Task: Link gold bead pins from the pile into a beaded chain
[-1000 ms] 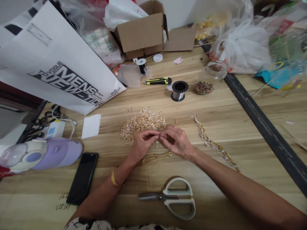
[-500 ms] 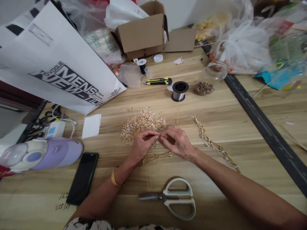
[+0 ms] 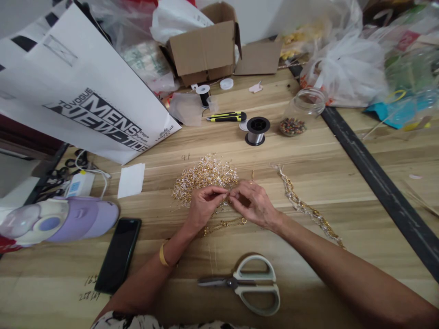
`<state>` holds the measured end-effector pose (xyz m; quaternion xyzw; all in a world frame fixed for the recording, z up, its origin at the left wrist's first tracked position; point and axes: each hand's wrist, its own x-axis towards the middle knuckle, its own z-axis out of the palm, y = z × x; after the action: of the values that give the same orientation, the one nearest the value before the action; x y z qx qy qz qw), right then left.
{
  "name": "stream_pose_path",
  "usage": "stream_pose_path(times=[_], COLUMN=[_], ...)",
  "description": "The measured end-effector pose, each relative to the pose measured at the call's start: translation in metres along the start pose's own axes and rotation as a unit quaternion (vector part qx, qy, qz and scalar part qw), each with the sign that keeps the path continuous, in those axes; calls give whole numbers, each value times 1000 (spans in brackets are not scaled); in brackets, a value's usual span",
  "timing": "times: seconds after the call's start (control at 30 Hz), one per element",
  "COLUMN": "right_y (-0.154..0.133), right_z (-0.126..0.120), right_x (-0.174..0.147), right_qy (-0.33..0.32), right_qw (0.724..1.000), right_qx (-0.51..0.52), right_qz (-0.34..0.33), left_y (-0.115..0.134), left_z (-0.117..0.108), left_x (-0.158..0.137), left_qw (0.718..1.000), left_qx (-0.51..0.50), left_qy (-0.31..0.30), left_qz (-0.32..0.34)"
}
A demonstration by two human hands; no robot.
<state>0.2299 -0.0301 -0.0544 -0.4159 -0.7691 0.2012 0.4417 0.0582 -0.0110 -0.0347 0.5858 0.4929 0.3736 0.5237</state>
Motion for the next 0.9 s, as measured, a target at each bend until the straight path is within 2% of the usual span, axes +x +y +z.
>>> stream_pose_path(times=[0.9], right_y=[1], right_z=[0], right_x=[0], right_qy=[4], right_qw=[1000], right_qx=[13], right_qz=[6], left_y=[0], left_z=[2], left_x=[0], left_qw=[999], left_qx=[-18], left_qy=[-1], left_qz=[-35])
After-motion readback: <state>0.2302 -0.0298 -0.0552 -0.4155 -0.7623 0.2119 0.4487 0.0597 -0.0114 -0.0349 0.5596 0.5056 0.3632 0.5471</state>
